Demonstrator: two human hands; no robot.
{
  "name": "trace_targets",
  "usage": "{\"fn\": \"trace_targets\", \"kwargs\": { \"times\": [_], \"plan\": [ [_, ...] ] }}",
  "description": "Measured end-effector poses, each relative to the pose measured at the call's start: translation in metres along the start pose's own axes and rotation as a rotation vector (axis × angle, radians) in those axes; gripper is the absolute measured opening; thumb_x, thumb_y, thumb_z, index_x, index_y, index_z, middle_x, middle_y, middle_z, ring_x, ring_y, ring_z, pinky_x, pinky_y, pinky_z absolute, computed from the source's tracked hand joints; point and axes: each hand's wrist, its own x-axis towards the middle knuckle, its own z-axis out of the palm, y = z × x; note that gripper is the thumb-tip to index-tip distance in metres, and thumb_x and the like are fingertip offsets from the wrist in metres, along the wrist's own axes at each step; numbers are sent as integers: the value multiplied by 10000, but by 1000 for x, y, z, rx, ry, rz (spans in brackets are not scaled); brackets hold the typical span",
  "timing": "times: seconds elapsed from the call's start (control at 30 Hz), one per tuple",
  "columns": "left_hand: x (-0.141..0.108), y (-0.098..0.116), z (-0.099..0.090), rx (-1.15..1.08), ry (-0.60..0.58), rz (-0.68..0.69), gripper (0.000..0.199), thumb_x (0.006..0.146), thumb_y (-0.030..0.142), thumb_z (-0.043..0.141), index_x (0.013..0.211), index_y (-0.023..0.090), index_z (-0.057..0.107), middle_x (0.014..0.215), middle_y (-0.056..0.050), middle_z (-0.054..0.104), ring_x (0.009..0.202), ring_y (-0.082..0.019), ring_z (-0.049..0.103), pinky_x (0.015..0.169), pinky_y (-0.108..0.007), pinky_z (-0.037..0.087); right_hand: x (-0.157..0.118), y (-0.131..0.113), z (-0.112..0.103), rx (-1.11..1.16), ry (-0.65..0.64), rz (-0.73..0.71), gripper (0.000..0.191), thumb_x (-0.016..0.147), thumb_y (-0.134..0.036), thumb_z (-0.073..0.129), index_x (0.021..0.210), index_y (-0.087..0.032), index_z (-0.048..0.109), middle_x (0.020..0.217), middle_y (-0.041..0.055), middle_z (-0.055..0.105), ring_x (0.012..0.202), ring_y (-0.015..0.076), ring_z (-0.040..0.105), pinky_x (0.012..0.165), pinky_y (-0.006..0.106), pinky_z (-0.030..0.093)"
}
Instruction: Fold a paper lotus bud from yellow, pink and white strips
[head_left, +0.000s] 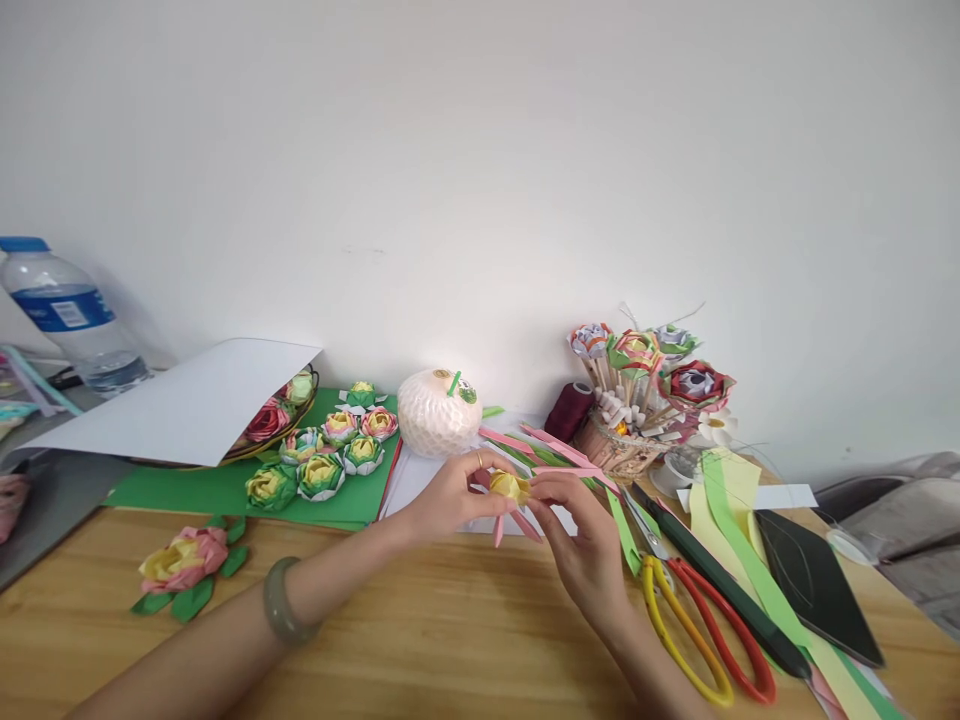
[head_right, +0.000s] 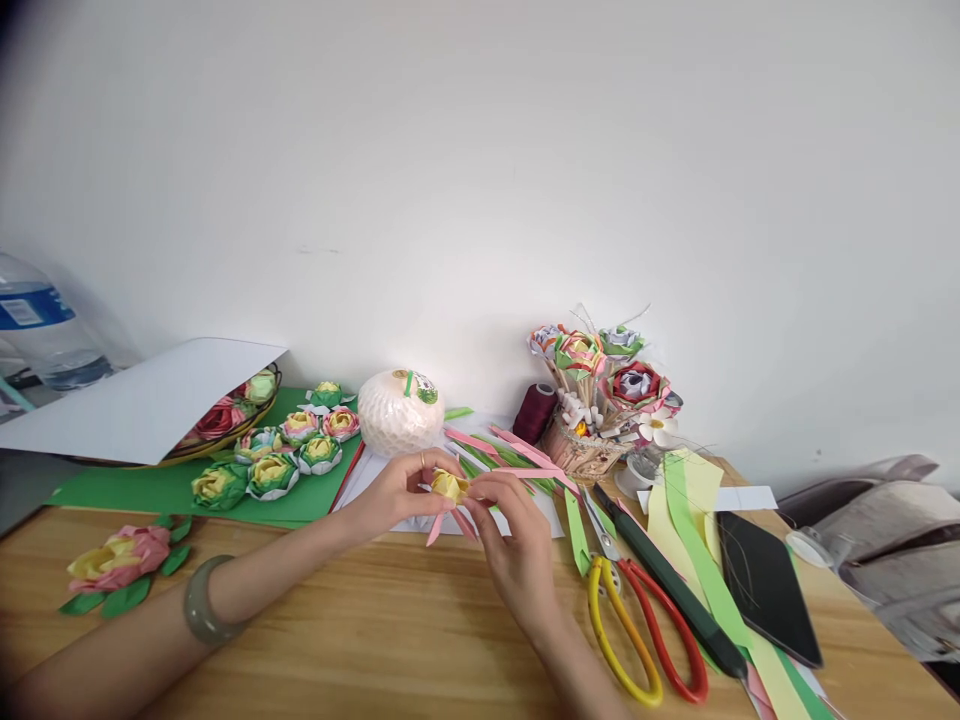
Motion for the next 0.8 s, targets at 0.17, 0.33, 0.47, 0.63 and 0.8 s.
{"fn": "trace_targets", "kwargs": {
  "times": [0.17, 0.33, 0.47, 0.63, 0.8],
  "plan": [
    [0, -1, 0, 63, 14, 68, 216, 638, 186, 682, 838, 155, 609, 884, -38, 576, 816, -144, 529, 720, -243, 423, -3, 1, 4, 74, 94, 178, 212, 792, -229, 576, 1004, -225, 562, 922, 57, 639, 760, 178, 603, 653, 316, 511],
    [-2, 2, 2, 39, 36, 96, 244, 653, 203, 673, 888, 158, 622, 992, -70, 563, 870, -165, 548, 704, -255, 471, -2, -1, 7, 91, 187, 299, 134, 745, -283, 630, 839, -188, 620, 786, 45, 659, 629, 162, 600, 543, 276, 507],
    [-4, 4, 3, 67, 26, 109, 267, 667, 208, 662, 929, 170, 632, 1011, -74, 555, 931, -183, 541, 705, -252, 485, -4, -4, 6, -18, 192, 118, 103, 771, -218, 598, 859, -220, 652, 798, 39, 677, 696, 182, 619, 591, 291, 508],
    [-5, 4, 4, 91, 12, 116, 285, 663, 205, 671, 942, 162, 632, 1012, -79, 558, 919, -180, 548, 706, -248, 489, -9, -2, 6, -34, 188, 101, 149, 775, -209, 598, 920, -226, 628, 808, 41, 668, 672, 172, 613, 593, 295, 507],
    [-5, 0, 3, 79, -10, 138, 299, 643, 187, 686, 936, 162, 632, 1033, -87, 552, 898, -174, 556, 690, -242, 492, -4, -5, 5, 47, 169, 177, 76, 746, -262, 632, 700, -206, 614, 697, 23, 614, 668, 170, 572, 571, 279, 475]
  ]
}}
